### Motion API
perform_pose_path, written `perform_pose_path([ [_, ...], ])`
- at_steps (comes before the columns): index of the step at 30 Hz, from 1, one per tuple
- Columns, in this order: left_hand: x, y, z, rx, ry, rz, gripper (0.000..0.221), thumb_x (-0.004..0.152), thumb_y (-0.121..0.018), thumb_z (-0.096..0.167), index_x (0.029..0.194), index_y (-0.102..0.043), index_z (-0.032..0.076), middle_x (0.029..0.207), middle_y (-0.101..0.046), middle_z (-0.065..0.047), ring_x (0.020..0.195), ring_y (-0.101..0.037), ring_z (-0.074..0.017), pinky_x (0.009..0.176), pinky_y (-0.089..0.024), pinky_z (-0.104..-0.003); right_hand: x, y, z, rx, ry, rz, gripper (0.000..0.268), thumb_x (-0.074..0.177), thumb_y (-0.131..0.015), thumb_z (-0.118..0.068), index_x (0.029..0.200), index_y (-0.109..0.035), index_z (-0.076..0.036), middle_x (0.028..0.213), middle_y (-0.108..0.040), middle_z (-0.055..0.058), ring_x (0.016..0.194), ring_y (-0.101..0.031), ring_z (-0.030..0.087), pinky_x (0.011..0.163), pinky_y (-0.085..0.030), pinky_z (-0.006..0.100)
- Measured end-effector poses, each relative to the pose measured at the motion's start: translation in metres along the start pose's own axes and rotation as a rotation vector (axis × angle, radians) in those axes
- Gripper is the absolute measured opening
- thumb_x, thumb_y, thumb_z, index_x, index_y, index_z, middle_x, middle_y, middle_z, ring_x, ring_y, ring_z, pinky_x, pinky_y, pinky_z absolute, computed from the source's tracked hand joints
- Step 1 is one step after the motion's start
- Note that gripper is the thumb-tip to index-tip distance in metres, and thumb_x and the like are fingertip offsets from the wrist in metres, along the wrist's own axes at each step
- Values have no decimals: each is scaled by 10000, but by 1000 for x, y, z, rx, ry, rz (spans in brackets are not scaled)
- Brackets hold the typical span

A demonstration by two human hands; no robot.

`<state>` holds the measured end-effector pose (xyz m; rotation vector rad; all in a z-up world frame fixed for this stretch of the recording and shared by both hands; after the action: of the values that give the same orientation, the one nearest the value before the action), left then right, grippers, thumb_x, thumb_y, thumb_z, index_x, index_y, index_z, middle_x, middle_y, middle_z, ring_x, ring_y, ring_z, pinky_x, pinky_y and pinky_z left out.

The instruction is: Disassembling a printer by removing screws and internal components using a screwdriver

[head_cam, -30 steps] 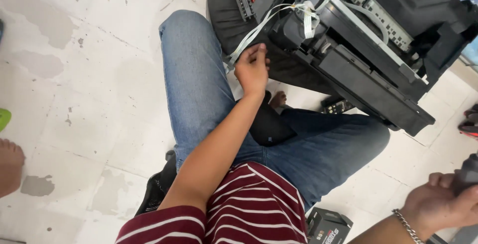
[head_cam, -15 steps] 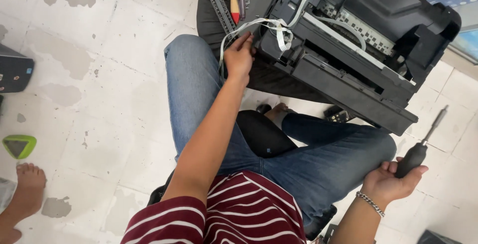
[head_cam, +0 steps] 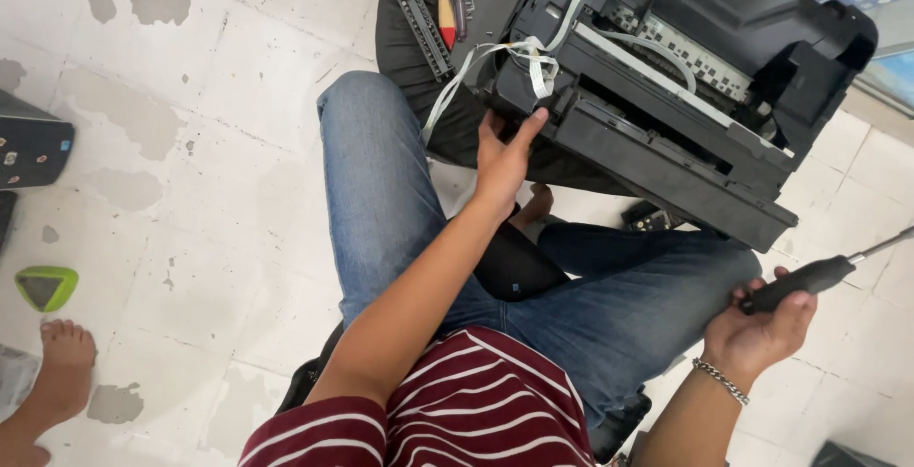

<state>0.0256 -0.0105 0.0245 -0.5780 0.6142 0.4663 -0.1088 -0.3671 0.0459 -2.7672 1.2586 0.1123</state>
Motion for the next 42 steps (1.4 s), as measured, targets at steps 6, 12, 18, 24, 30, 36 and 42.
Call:
perform_pose_path([
  [6,24,7,-33,132,-112,52,899,758,-664,294,1546,-361,-16,1512,-539,-164,1399,-502,-271,1146,-381,-340,-5,-16,-9,11,-75,22,395,802,-698,-472,1042,-626,-167,1085,-643,-29,737,-529,99,591,-311,231],
  [12,23,13,-35,39,-165,-93,686,818,-573,124,1482,-472,-15,1326,-625,-118,1194,-560,-193,1021,-451,-297,0,-21,-9,8,-102,37,202,844,-599,-337,985,-551,-201,986,-663,27,619,-512,135,505,-301,242],
  [18,34,24,-49,204,-169,-152,874,804,-562,170,1599,-256,-27,1591,-437,-175,1456,-425,-257,1150,-360,-324,15,-44,-11,-105,-6,-119,401,977,-722,-345,1280,-537,-157,936,-543,-102,586,-375,37,505,-267,197],
  [24,55,35,-80,135,-297,-195,799,844,-611,74,1591,-332,13,1563,-478,-112,1386,-483,-186,1123,-410,-288,35,-72,-3,-29,51,-80,301,951,-804,-160,1170,-607,-99,826,-550,-5,580,-522,98,560,-469,241],
  [30,47,39,-69,275,-299,-200,827,860,-636,151,1594,-287,-3,1559,-481,-158,1409,-491,-245,1136,-419,-342,34,-88,7,-180,75,-221,255,1037,-716,-257,1102,-505,-129,754,-442,-21,547,-372,80,470,-276,239],
  [36,44,37,-71,245,-374,-227,784,903,-630,103,1595,-278,-7,1599,-423,-179,1464,-424,-253,1210,-331,-336,35,-90,10,-194,57,-169,193,1044,-665,-149,1014,-476,-129,705,-396,-7,512,-362,106,442,-280,256],
  [42,42,38,-73,218,-340,-164,774,893,-637,117,1565,-283,-32,1569,-435,-221,1466,-443,-351,1171,-418,-423,40,-88,15,-208,102,-193,297,1008,-724,-310,1114,-548,-95,858,-538,14,524,-434,101,445,-314,243],
])
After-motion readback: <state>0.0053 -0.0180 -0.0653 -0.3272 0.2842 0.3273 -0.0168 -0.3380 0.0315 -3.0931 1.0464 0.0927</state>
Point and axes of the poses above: each hand's wrist, its own x-axis towards the middle knuckle, its own y-axis out of the back of the hand, z = x × y, the point moved 2 cm from there along x, towards the middle knuckle
